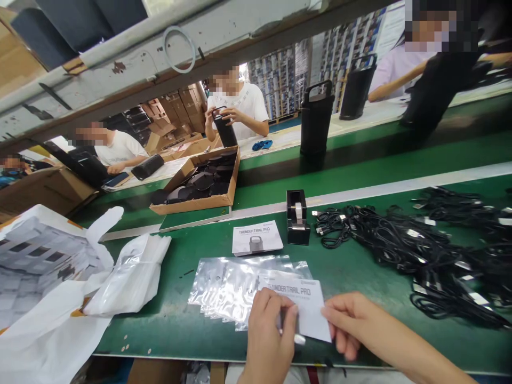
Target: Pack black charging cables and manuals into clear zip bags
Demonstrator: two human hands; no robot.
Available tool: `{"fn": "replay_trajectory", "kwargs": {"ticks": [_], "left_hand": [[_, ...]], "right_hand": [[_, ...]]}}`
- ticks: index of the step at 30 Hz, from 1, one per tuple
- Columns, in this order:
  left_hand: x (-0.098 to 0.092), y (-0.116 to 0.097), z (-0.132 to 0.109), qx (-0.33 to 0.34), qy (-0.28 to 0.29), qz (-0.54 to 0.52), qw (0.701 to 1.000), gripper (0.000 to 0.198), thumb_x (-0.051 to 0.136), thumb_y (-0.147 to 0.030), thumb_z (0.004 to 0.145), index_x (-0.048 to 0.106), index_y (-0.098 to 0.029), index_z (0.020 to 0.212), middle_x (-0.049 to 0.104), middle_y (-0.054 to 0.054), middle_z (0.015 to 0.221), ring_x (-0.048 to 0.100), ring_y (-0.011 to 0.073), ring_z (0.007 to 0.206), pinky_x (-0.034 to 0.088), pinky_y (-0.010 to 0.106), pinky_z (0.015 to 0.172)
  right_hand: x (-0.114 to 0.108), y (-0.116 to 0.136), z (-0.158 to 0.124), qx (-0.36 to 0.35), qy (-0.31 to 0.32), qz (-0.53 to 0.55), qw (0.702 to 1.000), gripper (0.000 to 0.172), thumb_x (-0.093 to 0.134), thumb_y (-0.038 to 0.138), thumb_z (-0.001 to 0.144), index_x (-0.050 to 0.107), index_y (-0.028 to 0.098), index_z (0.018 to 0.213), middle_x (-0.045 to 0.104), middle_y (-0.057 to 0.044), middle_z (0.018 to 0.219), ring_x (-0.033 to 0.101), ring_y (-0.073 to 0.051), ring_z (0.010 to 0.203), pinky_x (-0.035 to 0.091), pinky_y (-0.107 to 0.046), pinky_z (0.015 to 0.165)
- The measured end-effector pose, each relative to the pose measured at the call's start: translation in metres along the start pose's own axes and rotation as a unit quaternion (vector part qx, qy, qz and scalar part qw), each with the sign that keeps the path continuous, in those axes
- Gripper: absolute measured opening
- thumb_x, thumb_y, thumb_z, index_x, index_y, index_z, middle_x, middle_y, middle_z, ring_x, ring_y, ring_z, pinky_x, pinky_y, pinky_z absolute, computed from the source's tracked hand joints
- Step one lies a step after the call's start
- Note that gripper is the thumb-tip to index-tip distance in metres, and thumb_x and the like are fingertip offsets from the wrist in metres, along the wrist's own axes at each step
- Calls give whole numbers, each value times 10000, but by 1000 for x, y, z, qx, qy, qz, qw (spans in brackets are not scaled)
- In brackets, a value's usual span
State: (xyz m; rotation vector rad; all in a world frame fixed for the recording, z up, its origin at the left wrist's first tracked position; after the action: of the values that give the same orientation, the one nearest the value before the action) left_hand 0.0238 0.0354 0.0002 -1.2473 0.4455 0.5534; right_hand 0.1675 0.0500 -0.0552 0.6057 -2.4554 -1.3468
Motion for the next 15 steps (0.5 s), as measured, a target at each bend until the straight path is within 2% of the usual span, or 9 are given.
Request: {"fn": "replay_trajectory", "kwargs": {"ticks": [2, 5, 8, 10, 12, 13, 15], "left_hand": [[-2, -4, 3, -7, 0, -36, 999, 137, 475, -196, 847, 565, -197, 744, 533, 34, 747, 506, 182, 726, 387, 286, 651], [-4, -9, 10, -26, 9, -84, 996, 165, 471, -228, 859, 551, -194, 719, 513, 22, 733, 497, 166, 701, 384, 269, 639], [-7, -10, 17, -46, 11, -92, 995, 183, 469, -252, 865, 535, -195, 704, 502, 9, 723, 486, 156, 684, 381, 262, 640], [-8, -6, 19, -61, 12, -76, 995, 169, 472, -265, 861, 545, -198, 724, 509, 10, 736, 485, 158, 678, 379, 265, 628], [-6, 1, 20, -71, 19, -40, 997, 159, 482, -253, 849, 556, -201, 718, 525, 16, 742, 489, 167, 680, 378, 277, 626], [-4, 4, 19, -70, 29, -14, 997, 153, 487, -236, 841, 560, -201, 710, 535, 21, 742, 494, 175, 690, 379, 286, 633], [3, 8, 18, -55, 60, 41, 996, 141, 495, -194, 823, 570, -200, 703, 555, 32, 753, 506, 196, 730, 381, 310, 664]], "right_hand": [[16, 17, 10, -41, 16, -52, 998, 314, 479, 397, 816, 540, 160, 618, 618, 3, 515, 587, -88, 446, 468, -180, 470], [33, 44, 26, -106, -9, -186, 977, 214, 425, 231, 821, 549, 158, 662, 622, 10, 513, 621, -112, 479, 477, -186, 449], [28, 68, 33, -156, -64, -275, 947, 134, 502, 158, 754, 579, 175, 645, 638, 21, 544, 614, -123, 509, 445, -189, 441], [4, 84, 28, -190, -127, -339, 913, 150, 507, 163, 773, 619, 192, 677, 670, -8, 660, 622, -155, 624, 458, -233, 530], [-35, 96, 18, -208, -216, -406, 863, 235, 424, 118, 818, 648, 186, 801, 662, -84, 823, 602, -224, 787, 457, -323, 646], [-56, 99, 13, -208, -262, -436, 836, 295, 376, 60, 807, 648, 165, 855, 637, -132, 866, 578, -265, 835, 444, -369, 657], [-89, 101, 7, -209, -303, -488, 791, 326, 362, 2, 760, 652, 142, 809, 593, -173, 839, 544, -313, 837, 423, -418, 648]]}}
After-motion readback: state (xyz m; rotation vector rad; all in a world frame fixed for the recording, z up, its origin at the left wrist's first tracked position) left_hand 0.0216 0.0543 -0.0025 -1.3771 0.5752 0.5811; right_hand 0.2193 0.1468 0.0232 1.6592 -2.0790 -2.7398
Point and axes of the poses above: each hand's wrist, its own z-axis towards the middle knuckle, its own x-axis out of the palm, y = z × x, the point moved 8 cm from there along z, towards the middle knuckle
